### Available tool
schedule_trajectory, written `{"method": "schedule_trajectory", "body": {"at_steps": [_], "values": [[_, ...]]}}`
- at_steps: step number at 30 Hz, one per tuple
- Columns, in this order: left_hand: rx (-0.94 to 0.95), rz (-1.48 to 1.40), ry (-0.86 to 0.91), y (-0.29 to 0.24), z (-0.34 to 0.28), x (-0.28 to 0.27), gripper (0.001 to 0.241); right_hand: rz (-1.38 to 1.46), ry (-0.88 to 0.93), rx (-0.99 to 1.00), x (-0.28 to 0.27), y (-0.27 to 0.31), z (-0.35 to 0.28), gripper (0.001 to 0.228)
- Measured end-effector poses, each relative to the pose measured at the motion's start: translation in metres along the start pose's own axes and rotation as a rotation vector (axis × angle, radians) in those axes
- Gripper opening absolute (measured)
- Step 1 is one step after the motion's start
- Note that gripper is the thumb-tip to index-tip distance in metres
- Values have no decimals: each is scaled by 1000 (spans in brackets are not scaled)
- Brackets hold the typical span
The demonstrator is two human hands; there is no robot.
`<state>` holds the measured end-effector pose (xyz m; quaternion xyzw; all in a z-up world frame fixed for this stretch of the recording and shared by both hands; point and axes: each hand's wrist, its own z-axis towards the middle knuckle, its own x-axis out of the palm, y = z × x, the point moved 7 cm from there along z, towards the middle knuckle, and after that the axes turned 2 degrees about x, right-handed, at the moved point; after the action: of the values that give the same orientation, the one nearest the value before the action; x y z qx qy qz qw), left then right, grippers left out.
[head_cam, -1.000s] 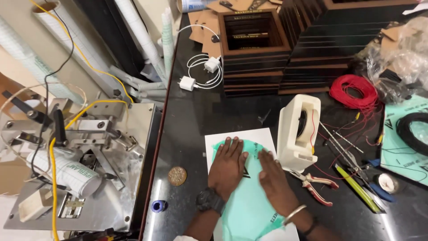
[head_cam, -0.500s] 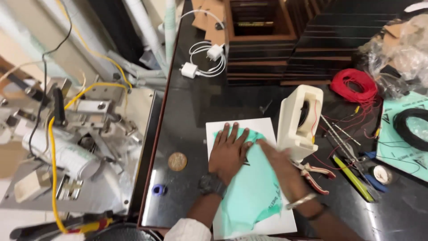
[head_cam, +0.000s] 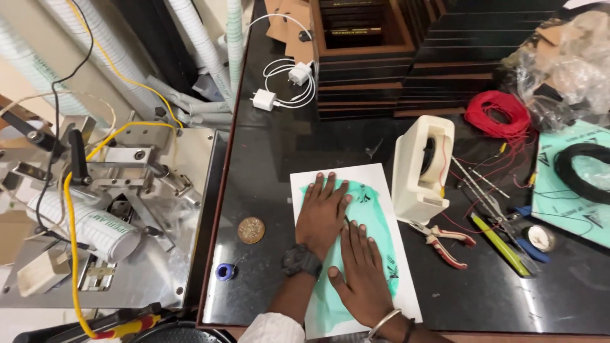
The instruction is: The person is using a wire stripper to prepare electrical wires at a workbench, likely for framing or assembly.
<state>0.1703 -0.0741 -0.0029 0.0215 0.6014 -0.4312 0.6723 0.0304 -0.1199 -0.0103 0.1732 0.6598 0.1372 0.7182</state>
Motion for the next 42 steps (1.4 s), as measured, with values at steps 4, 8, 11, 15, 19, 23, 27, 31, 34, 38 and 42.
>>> {"method": "schedule_trajectory", "body": {"at_steps": [4, 8, 11, 15, 19, 23, 27, 31, 34, 38, 42], "values": [[-85, -301, -88, 15, -12, -10, 43, 110, 9, 4, -1, -13, 2, 79], [-161, -648, -182, 0, -64, -71, 63, 750, -19, 106, -31, -43, 1, 88], [-73, -558, -54, -21, -126, -82, 86, 947, -156, 185, -71, -58, 0, 96], [143, -90, 151, -43, -180, -12, 115, 978, -199, 189, -58, -72, -26, 100], [41, -58, 306, -71, -139, 12, 97, 1118, -91, 107, 3, -90, -12, 105], [99, 108, 91, -84, -117, 14, 76, 1190, -33, 51, 28, -105, 12, 113], [163, 80, 81, -83, -114, 18, 71, 1161, 123, 67, -16, -60, 13, 105], [64, -188, 167, -80, -106, 10, 72, 978, 21, 79, -34, -64, 19, 83], [-38, -398, 224, -68, -107, 3, 74, 688, -247, 170, -63, -69, 39, 63], [97, 160, 3, -49, -131, 16, 72, 354, -193, 32, -47, -74, 77, 69], [77, 520, -145, -30, -142, 58, 55, -337, 195, -88, 6, -81, 99, 76]]}}
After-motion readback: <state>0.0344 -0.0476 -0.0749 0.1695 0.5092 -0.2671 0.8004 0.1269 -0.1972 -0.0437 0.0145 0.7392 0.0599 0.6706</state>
